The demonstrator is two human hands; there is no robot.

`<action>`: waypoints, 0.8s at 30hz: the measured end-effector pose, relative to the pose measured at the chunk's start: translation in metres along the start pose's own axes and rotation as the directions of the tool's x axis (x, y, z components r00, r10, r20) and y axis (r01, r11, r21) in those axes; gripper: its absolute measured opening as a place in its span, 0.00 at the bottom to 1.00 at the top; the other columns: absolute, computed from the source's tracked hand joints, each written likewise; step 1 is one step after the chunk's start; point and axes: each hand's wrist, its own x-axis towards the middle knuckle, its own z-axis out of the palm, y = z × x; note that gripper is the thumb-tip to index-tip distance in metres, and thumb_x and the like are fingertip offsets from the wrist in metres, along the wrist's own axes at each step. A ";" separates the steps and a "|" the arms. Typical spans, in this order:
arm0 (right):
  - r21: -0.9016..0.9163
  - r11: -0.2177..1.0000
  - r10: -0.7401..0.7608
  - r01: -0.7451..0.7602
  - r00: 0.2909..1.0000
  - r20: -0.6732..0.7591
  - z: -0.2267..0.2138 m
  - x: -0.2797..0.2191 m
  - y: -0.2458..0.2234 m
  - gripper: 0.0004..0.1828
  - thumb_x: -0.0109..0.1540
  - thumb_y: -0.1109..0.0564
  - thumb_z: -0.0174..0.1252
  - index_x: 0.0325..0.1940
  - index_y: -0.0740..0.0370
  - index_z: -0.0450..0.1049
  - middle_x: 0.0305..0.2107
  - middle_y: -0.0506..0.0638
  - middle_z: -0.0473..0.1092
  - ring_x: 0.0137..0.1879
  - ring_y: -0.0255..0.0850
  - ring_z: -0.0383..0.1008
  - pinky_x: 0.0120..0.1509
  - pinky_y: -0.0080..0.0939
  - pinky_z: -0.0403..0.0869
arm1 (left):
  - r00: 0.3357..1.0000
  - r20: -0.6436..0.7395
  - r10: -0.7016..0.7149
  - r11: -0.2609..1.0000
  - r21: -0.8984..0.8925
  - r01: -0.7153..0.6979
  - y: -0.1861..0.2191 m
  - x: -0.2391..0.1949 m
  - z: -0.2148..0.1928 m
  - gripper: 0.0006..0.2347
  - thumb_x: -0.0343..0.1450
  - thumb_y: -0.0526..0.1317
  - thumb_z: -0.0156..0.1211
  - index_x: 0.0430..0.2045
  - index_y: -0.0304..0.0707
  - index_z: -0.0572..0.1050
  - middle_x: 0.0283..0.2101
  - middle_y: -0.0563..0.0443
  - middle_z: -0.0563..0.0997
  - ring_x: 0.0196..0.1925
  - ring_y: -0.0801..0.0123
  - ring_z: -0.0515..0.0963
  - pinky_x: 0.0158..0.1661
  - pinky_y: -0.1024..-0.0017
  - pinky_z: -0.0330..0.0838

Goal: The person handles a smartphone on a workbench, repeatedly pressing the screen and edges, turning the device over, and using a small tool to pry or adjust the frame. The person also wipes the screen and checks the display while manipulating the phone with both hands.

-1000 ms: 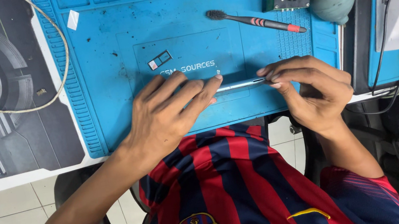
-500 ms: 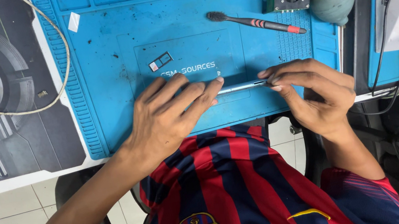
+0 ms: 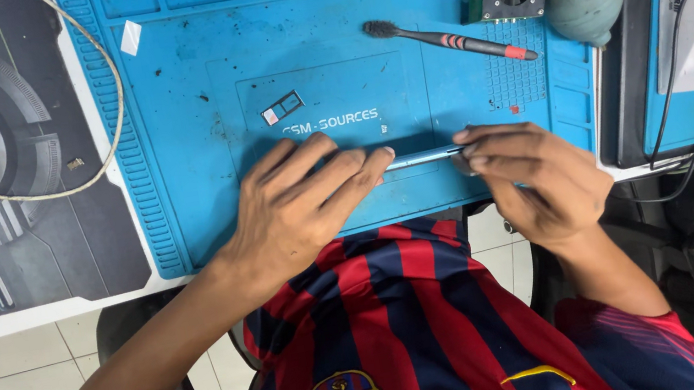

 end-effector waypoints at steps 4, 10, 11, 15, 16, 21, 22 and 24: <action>-0.109 0.986 -0.133 0.129 0.991 -0.031 0.010 -0.011 0.010 0.11 0.59 0.74 0.69 0.38 0.74 0.72 0.37 0.61 0.75 0.50 0.56 0.81 0.58 0.52 0.80 | 1.000 -0.008 0.009 1.000 -0.001 -0.009 0.000 -0.001 0.002 0.13 0.69 0.35 0.71 0.48 0.36 0.82 0.37 0.57 0.79 0.38 0.71 0.77 0.33 0.71 0.71; -0.197 0.921 -0.332 0.335 0.942 0.050 0.013 -0.015 0.025 0.10 0.57 0.71 0.71 0.35 0.74 0.74 0.36 0.62 0.75 0.48 0.56 0.81 0.56 0.55 0.79 | 1.000 -0.009 0.014 1.000 -0.018 -0.014 0.000 -0.001 0.002 0.13 0.68 0.33 0.70 0.47 0.36 0.82 0.38 0.57 0.79 0.39 0.70 0.77 0.33 0.71 0.72; -0.195 0.916 -0.346 0.351 0.936 0.059 0.013 -0.015 0.026 0.10 0.57 0.71 0.70 0.35 0.74 0.74 0.36 0.62 0.75 0.48 0.56 0.81 0.56 0.56 0.79 | 1.000 -0.010 0.012 1.000 -0.028 -0.012 0.000 -0.001 0.002 0.13 0.68 0.33 0.70 0.47 0.35 0.82 0.37 0.57 0.79 0.38 0.71 0.77 0.32 0.72 0.71; -0.185 0.908 -0.374 0.375 0.927 0.042 0.018 -0.013 0.026 0.10 0.57 0.72 0.70 0.35 0.73 0.73 0.35 0.61 0.75 0.46 0.56 0.81 0.53 0.56 0.79 | 1.000 -0.016 0.013 0.999 -0.044 -0.014 -0.001 0.001 0.001 0.12 0.69 0.33 0.70 0.46 0.34 0.82 0.37 0.56 0.79 0.38 0.71 0.77 0.32 0.72 0.71; -0.151 0.940 -0.313 0.307 0.950 -0.013 0.021 -0.013 0.024 0.10 0.58 0.74 0.69 0.35 0.74 0.73 0.35 0.61 0.74 0.46 0.56 0.81 0.53 0.53 0.81 | 1.000 -0.019 0.015 0.999 -0.043 -0.015 -0.001 0.001 0.002 0.12 0.69 0.33 0.70 0.46 0.34 0.82 0.37 0.56 0.79 0.38 0.71 0.77 0.32 0.72 0.72; -0.013 0.990 -0.143 0.143 0.975 -0.169 0.027 -0.009 0.020 0.11 0.59 0.77 0.66 0.35 0.72 0.71 0.34 0.60 0.74 0.44 0.54 0.81 0.48 0.46 0.83 | 1.000 -0.013 0.002 0.998 -0.060 -0.003 -0.001 0.001 0.002 0.12 0.69 0.33 0.70 0.46 0.33 0.82 0.36 0.56 0.78 0.38 0.71 0.77 0.32 0.72 0.72; -0.045 0.985 -0.174 0.169 0.976 -0.133 0.026 -0.007 0.020 0.11 0.59 0.77 0.66 0.35 0.73 0.71 0.35 0.61 0.74 0.45 0.55 0.81 0.49 0.48 0.84 | 1.000 -0.009 0.003 0.998 -0.060 -0.003 -0.001 0.001 0.002 0.12 0.69 0.33 0.70 0.46 0.33 0.82 0.36 0.56 0.78 0.38 0.71 0.77 0.32 0.71 0.73; -0.103 0.969 -0.229 0.223 0.972 -0.055 0.024 -0.006 0.021 0.11 0.60 0.78 0.66 0.37 0.75 0.70 0.36 0.62 0.74 0.46 0.56 0.81 0.51 0.50 0.85 | 1.000 -0.024 -0.001 0.998 -0.065 0.000 -0.001 0.001 0.004 0.12 0.70 0.33 0.70 0.47 0.34 0.81 0.36 0.56 0.78 0.38 0.71 0.77 0.33 0.72 0.74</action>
